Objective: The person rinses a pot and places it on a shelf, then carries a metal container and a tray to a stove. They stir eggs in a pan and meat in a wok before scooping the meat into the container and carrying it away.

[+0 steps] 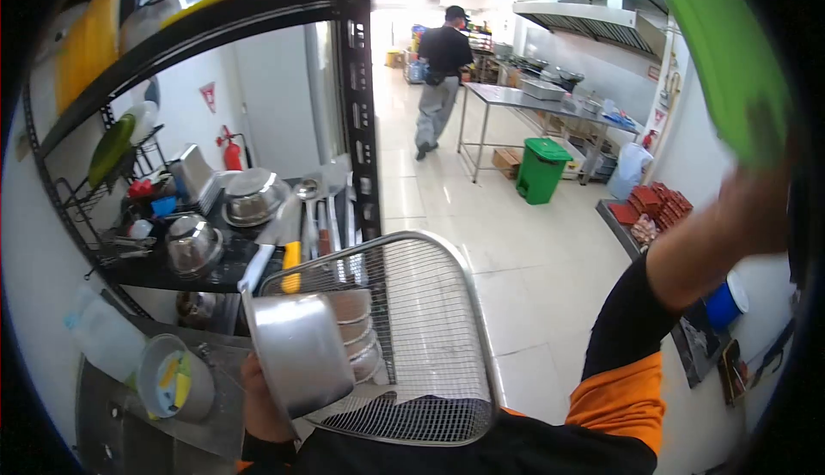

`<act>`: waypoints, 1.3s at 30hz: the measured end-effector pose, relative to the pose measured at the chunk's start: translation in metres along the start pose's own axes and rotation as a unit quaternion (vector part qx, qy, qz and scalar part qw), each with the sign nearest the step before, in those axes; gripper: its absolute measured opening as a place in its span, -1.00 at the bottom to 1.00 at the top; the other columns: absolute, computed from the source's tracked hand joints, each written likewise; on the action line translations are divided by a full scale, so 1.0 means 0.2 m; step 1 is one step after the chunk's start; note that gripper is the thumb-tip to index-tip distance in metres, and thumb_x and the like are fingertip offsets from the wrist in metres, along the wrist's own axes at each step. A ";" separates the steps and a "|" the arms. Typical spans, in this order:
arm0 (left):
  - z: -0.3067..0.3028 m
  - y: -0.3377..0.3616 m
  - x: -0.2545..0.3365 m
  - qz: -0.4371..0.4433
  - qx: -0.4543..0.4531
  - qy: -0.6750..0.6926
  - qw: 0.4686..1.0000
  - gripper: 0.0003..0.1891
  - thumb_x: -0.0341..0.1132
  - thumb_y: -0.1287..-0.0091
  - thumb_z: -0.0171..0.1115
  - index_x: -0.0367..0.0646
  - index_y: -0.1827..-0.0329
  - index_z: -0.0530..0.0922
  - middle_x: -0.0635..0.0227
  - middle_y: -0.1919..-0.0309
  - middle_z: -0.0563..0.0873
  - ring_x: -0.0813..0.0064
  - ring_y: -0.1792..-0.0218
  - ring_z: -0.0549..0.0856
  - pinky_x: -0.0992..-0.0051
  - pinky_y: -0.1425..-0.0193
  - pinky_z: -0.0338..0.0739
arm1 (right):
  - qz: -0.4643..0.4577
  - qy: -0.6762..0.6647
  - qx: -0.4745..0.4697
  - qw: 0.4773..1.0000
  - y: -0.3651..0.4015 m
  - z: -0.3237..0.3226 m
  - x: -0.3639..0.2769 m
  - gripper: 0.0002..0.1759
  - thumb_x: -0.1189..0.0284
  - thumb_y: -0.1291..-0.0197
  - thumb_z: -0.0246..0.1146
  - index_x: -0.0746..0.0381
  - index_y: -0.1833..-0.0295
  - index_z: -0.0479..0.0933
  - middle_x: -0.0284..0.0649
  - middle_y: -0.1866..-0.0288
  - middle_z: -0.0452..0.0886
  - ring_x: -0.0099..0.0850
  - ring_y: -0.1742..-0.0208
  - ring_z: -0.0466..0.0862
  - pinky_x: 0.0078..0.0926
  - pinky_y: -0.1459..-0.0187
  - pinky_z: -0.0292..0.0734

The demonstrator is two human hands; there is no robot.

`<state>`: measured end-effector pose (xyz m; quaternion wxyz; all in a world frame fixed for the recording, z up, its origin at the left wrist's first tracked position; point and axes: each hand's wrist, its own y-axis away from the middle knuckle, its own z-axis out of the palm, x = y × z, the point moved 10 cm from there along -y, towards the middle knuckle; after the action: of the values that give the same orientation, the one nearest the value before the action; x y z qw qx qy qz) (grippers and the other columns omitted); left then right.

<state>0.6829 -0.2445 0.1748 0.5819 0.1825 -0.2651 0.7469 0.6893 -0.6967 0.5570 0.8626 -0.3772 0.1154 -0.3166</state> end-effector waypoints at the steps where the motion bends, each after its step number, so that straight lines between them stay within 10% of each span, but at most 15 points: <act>1: 0.04 -0.07 -0.13 -0.025 -0.014 0.012 1.000 -0.52 -0.31 0.02 0.08 -0.39 0.01 0.36 0.05 0.21 0.58 0.20 0.22 0.61 0.28 0.12 0.54 | 0.012 0.052 0.010 0.999 0.01 -0.19 0.11 -0.74 0.29 -0.03 0.22 0.05 0.13 0.47 -0.12 0.22 0.54 -0.28 0.25 0.58 -0.47 0.34 0.52; 5: 0.13 -0.25 -0.63 -0.115 -0.045 0.049 0.991 -0.53 -0.31 0.01 0.07 -0.39 0.01 0.36 0.04 0.21 0.58 0.20 0.23 0.61 0.28 0.12 0.54 | 0.058 0.344 -0.046 0.936 0.31 -0.82 0.52 -0.62 0.33 -0.02 0.23 0.24 0.04 0.38 -0.06 0.11 0.48 -0.29 0.20 0.56 -0.50 0.34 0.57; 8: 0.15 -0.37 -0.92 -0.157 -0.033 0.078 0.984 -0.53 -0.31 0.01 0.07 -0.39 0.01 0.36 0.04 0.21 0.58 0.20 0.23 0.61 0.28 0.12 0.54 | 0.374 0.078 -0.013 0.924 0.72 -0.93 0.91 -0.60 0.48 -0.07 0.17 0.41 -0.01 0.30 -0.09 0.14 0.48 -0.34 0.21 0.54 -0.49 0.22 0.55; 12: 0.08 -0.51 -1.18 -0.180 0.078 0.099 0.976 -0.59 -0.28 -0.05 0.03 -0.40 0.07 0.40 0.05 0.25 0.59 0.25 0.26 0.63 0.31 0.14 0.54 | 0.543 -0.005 -0.147 0.827 1.30 -0.94 1.33 -0.67 0.56 -0.12 0.06 0.37 -0.03 0.28 -0.13 0.11 0.46 -0.42 0.18 0.50 -0.56 0.15 0.43; 19: -0.22 -0.96 -1.47 -0.199 0.113 0.083 0.970 -0.74 -0.36 -0.07 0.07 -0.36 0.23 0.48 0.18 0.33 0.62 0.38 0.24 0.59 0.48 -0.05 0.36 | 0.451 0.222 -0.450 0.738 2.21 -0.86 1.94 -0.77 0.48 -0.08 0.07 0.33 0.12 0.38 -0.07 0.28 0.54 -0.22 0.27 0.55 -0.37 0.25 0.42; 26: -0.44 -1.88 -1.56 -0.054 0.288 0.039 0.955 -0.88 -0.30 -0.11 0.11 -0.16 0.42 0.50 0.42 0.54 0.59 0.57 0.51 0.57 0.64 0.42 0.45 | 0.312 0.496 -0.766 0.263 3.11 -1.71 2.52 -0.80 0.38 -0.09 0.01 0.22 0.17 0.37 -0.04 0.27 0.55 -0.09 0.21 0.55 -0.17 0.24 0.44; 30: -0.42 -2.44 -1.44 -0.008 0.213 0.052 0.976 -0.79 -0.31 -0.13 0.07 -0.28 0.27 0.51 0.25 0.33 0.62 0.41 0.26 0.59 0.46 0.02 0.42 | 0.384 0.560 -0.723 0.129 2.96 -2.66 2.54 -0.77 0.43 -0.04 0.06 0.30 0.19 0.43 0.03 0.24 0.53 -0.08 0.16 0.54 -0.23 0.16 0.45; 31: -0.41 -2.56 -1.42 -0.001 0.193 0.053 0.980 -0.78 -0.32 -0.14 0.06 -0.29 0.25 0.50 0.23 0.31 0.62 0.39 0.24 0.59 0.45 0.01 0.41 | 0.350 0.512 -0.784 0.006 2.95 -2.91 2.48 -0.74 0.43 -0.03 0.06 0.31 0.15 0.46 0.04 0.16 0.51 -0.11 0.09 0.52 -0.28 0.10 0.43; 32: -0.41 -2.69 -1.39 0.007 0.171 0.053 0.984 -0.77 -0.33 -0.14 0.06 -0.30 0.23 0.49 0.22 0.29 0.61 0.37 0.22 0.59 0.43 -0.01 0.41 | 0.553 0.564 -0.609 0.069 2.80 -3.14 2.41 -0.73 0.42 -0.03 0.06 0.31 0.16 0.50 0.02 0.11 0.49 -0.17 0.01 0.48 -0.32 0.04 0.40; 35: -0.54 -3.08 -1.35 0.034 0.175 0.024 0.984 -0.76 -0.34 -0.14 0.05 -0.31 0.20 0.48 0.22 0.26 0.60 0.35 0.20 0.58 0.41 -0.04 0.39 | 0.539 0.578 -0.601 -0.114 2.70 -3.28 2.31 -0.73 0.42 -0.03 0.05 0.30 0.15 0.49 0.02 0.14 0.49 -0.16 0.05 0.49 -0.30 0.07 0.41; 39: -0.64 -3.53 -1.36 0.063 0.232 -0.009 0.971 -0.78 -0.36 -0.12 0.07 -0.29 0.21 0.47 0.25 0.29 0.60 0.38 0.23 0.58 0.43 -0.01 0.41 | 0.503 0.503 -0.678 -0.182 3.11 -2.97 2.64 -0.72 0.41 -0.04 0.04 0.30 0.15 0.48 0.02 0.18 0.50 -0.15 0.09 0.51 -0.27 0.10 0.41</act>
<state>1.4387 -0.2482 0.0457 0.4732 0.3020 -0.1005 0.8215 1.1224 -1.0544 -0.2820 0.3117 0.2992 -0.8176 -0.3806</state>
